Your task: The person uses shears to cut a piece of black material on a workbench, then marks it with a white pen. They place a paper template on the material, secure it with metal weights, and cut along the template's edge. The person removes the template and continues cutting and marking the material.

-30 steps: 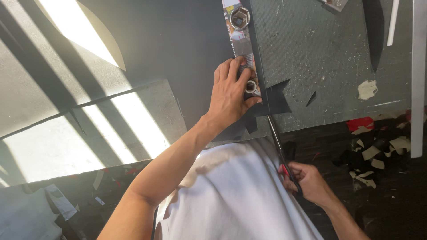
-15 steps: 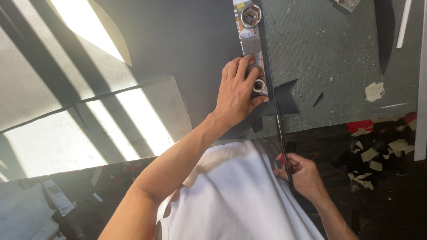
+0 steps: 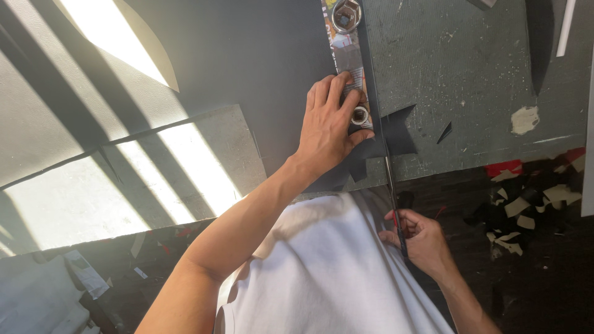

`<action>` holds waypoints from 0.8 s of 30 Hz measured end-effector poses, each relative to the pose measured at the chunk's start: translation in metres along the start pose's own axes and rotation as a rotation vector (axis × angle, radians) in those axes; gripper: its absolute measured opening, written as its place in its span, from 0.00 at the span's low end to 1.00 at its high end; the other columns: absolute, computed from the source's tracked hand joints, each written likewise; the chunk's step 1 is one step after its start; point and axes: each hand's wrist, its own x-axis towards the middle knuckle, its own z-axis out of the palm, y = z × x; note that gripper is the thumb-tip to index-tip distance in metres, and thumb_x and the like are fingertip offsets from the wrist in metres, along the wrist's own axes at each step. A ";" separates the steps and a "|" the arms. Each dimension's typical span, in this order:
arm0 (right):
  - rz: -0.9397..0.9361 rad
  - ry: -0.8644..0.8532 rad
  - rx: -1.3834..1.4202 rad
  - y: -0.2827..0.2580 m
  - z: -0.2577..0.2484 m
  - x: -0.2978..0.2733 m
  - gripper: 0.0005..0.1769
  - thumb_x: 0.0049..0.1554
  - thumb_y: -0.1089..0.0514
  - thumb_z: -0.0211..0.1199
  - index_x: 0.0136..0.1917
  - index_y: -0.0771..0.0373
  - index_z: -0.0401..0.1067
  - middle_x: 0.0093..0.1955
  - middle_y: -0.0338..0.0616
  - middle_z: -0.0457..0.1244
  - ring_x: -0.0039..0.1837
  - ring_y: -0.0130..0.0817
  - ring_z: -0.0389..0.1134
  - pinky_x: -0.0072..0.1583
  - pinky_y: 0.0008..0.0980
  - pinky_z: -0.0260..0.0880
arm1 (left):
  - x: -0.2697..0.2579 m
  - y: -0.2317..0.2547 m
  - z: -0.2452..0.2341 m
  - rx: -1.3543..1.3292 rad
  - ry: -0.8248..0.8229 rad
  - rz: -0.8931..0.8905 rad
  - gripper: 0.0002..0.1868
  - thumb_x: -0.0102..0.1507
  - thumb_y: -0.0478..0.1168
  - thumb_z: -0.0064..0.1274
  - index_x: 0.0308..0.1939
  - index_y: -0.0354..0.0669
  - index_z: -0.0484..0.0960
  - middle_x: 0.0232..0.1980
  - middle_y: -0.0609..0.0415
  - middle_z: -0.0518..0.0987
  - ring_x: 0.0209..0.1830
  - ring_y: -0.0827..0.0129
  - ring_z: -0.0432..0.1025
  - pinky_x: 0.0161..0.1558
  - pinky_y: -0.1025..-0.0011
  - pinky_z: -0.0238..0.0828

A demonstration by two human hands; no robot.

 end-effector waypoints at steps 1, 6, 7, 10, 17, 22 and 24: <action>-0.005 0.002 -0.003 0.000 0.000 0.000 0.21 0.44 0.55 0.77 0.50 0.61 0.78 0.28 0.33 0.68 0.31 0.21 0.64 0.36 0.25 0.61 | 0.000 0.000 0.000 0.001 0.000 0.001 0.38 0.48 0.52 0.74 0.55 0.41 0.73 0.69 0.43 0.62 0.71 0.45 0.57 0.71 0.46 0.54; -0.013 0.018 -0.021 0.004 0.003 -0.001 0.19 0.44 0.54 0.77 0.48 0.61 0.79 0.26 0.36 0.67 0.29 0.22 0.63 0.33 0.25 0.59 | 0.000 0.001 -0.001 0.010 -0.004 0.004 0.38 0.48 0.52 0.74 0.56 0.41 0.73 0.69 0.43 0.62 0.71 0.45 0.57 0.71 0.46 0.54; -0.020 0.018 -0.007 0.004 0.003 -0.001 0.18 0.44 0.55 0.77 0.48 0.61 0.79 0.27 0.35 0.68 0.28 0.22 0.63 0.33 0.25 0.58 | 0.000 0.000 -0.001 0.014 -0.005 0.002 0.38 0.48 0.52 0.74 0.56 0.41 0.73 0.69 0.43 0.62 0.70 0.45 0.57 0.71 0.46 0.54; -0.027 0.016 0.024 0.005 0.003 -0.002 0.18 0.45 0.55 0.77 0.48 0.62 0.79 0.27 0.35 0.67 0.28 0.22 0.61 0.32 0.26 0.55 | 0.001 0.001 0.000 0.018 -0.003 0.001 0.39 0.48 0.52 0.74 0.56 0.41 0.73 0.69 0.43 0.62 0.70 0.45 0.57 0.71 0.46 0.54; -0.043 0.043 0.004 -0.009 0.005 0.005 0.20 0.45 0.54 0.77 0.50 0.61 0.78 0.28 0.34 0.67 0.31 0.19 0.63 0.34 0.23 0.60 | 0.001 0.001 -0.001 0.004 -0.001 0.000 0.38 0.48 0.52 0.74 0.54 0.42 0.73 0.68 0.43 0.63 0.70 0.45 0.57 0.71 0.45 0.54; -0.075 0.047 0.046 -0.017 0.007 0.012 0.21 0.45 0.55 0.77 0.51 0.62 0.77 0.31 0.35 0.70 0.32 0.19 0.64 0.35 0.23 0.60 | 0.001 0.002 -0.001 -0.001 0.006 0.002 0.38 0.47 0.52 0.73 0.55 0.42 0.73 0.69 0.43 0.63 0.70 0.45 0.57 0.71 0.46 0.54; -0.161 0.033 0.157 -0.018 0.006 0.013 0.19 0.47 0.55 0.75 0.50 0.64 0.76 0.34 0.32 0.73 0.35 0.15 0.68 0.37 0.21 0.64 | 0.001 0.001 -0.002 -0.001 0.005 0.005 0.38 0.48 0.52 0.73 0.55 0.42 0.73 0.69 0.43 0.63 0.70 0.45 0.57 0.70 0.46 0.54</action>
